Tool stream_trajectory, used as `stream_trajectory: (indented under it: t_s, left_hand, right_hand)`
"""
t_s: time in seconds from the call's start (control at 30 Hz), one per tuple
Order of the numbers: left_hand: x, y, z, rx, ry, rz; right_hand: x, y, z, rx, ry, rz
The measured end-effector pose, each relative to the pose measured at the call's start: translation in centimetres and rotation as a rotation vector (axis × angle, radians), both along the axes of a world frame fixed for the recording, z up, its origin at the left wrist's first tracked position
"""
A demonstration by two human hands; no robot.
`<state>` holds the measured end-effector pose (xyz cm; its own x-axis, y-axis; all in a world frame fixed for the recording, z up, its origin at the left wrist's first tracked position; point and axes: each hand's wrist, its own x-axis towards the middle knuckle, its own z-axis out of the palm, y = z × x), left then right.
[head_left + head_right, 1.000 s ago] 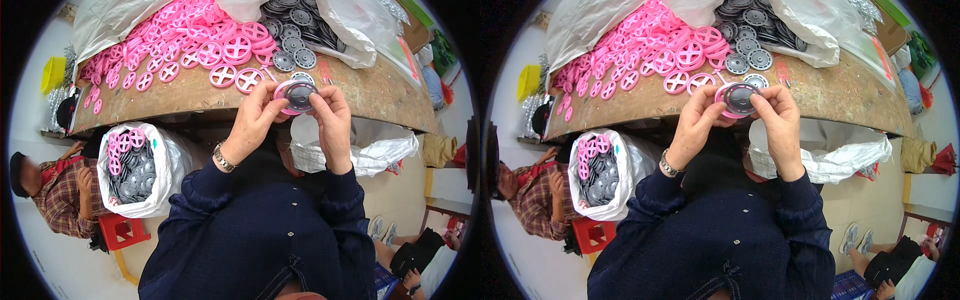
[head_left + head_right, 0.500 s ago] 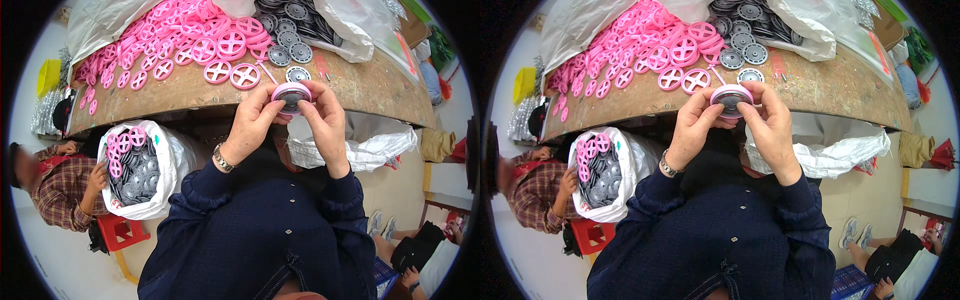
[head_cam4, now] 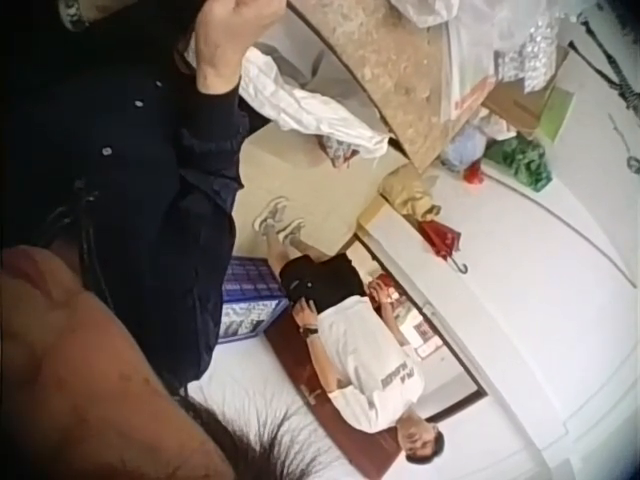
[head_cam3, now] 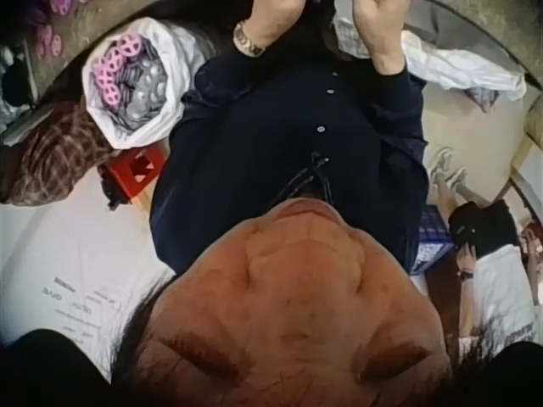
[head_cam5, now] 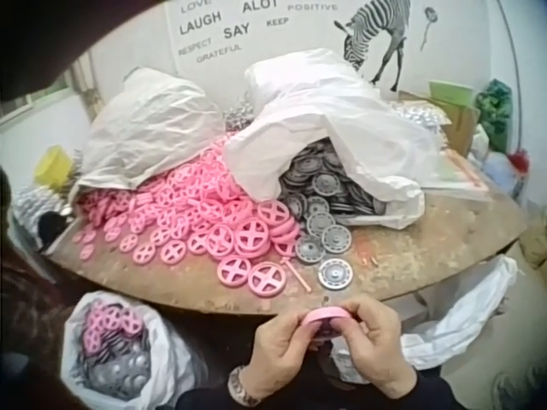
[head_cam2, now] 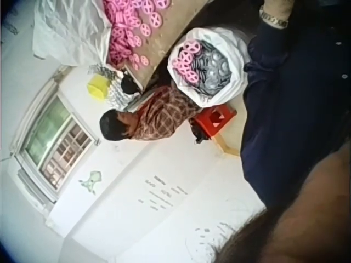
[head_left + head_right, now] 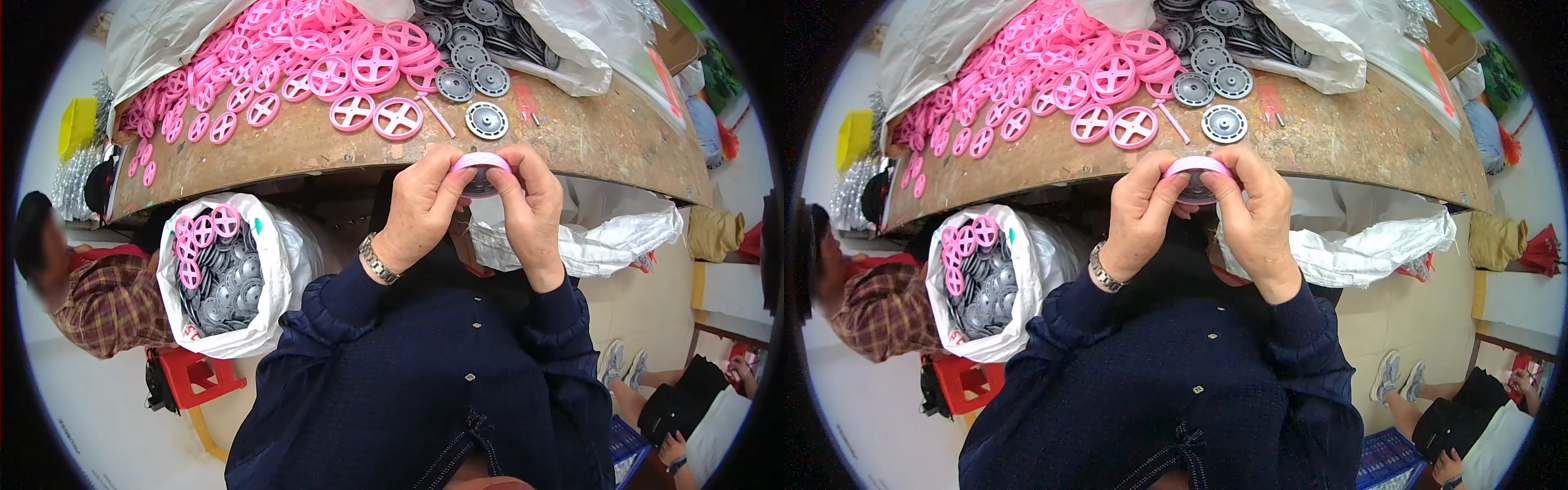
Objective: Assembling circular plastic toy components by fitting two halves together.
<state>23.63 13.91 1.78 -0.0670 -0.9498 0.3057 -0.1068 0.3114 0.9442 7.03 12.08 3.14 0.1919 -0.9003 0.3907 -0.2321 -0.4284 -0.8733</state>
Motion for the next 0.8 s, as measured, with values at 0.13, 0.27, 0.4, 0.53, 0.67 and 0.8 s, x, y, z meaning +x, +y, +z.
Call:
stream_trajectory:
  t_s: [0.13, 0.27, 0.4, 0.53, 0.67, 0.8]
  left_hand:
    - [-0.3, -0.6, 0.3, 0.171, 0.164, -0.079]
    - [0.3, -0.5, 0.4, 0.257, 0.068, -0.200]
    - [0.7, -0.6, -0.1, 0.253, 0.137, -0.164]
    - [0.1, -0.1, -0.4, 0.191, 0.065, -0.155]
    - [-0.6, 0.4, -1.2, 0.129, 0.009, -0.110]
    - [-1.8, -0.1, -2.0, 0.065, 0.060, -0.156]
  right_hand:
    - [-0.1, -0.7, -0.7, 0.193, -0.138, 0.024]
    - [-0.4, -1.2, -1.1, 0.323, -0.274, 0.068]
    - [-0.4, -0.9, -0.5, 0.295, -0.150, 0.123]
    - [-0.5, -0.8, -1.1, 0.261, -0.220, 0.127]
    - [-1.1, 0.0, -1.6, 0.232, -0.120, 0.111]
    - [-1.8, 0.5, -2.3, 0.226, -0.153, 0.054]
